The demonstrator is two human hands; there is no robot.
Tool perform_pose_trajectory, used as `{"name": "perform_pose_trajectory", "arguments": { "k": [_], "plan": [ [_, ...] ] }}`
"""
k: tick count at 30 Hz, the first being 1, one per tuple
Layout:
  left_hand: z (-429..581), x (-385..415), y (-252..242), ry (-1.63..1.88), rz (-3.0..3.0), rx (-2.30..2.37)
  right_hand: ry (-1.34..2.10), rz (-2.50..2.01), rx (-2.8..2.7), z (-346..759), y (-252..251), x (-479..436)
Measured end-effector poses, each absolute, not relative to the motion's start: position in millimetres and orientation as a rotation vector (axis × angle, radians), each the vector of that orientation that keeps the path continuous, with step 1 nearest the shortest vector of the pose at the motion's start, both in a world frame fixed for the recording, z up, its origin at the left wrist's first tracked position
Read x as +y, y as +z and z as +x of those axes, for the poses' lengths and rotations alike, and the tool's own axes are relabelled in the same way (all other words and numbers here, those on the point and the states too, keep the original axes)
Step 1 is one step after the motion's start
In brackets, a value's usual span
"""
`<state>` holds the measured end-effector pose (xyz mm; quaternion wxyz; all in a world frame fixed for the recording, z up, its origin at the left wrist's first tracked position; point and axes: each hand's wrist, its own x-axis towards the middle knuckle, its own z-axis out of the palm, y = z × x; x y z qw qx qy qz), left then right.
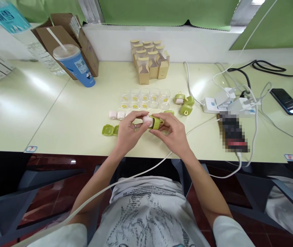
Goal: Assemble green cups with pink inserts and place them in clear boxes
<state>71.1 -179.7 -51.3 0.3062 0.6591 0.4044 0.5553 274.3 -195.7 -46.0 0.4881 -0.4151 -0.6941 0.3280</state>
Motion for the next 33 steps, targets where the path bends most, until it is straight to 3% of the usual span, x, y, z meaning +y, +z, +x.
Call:
{"name": "perform_pose_trajectory", "arguments": {
  "k": [10,16,21,33],
  "plan": [
    [14.2,-154.0,-39.8,1.453,1.776,1.276,0.676,-1.017,-1.552,302.5,-34.5,-187.9],
    [21.9,-134.4,-27.1,0.773,2.410,1.416,0.658,-1.006,-1.604,310.3,-29.6,-187.9],
    [33.5,-118.5,-29.7,0.454,2.414,1.557,0.657,-0.978,-1.627,313.7,-29.1,-188.3],
    [25.2,-120.8,-30.8,0.473,2.505,1.530,0.754,-0.948,-1.715,303.7,-41.5,-184.6]
  ]
}}
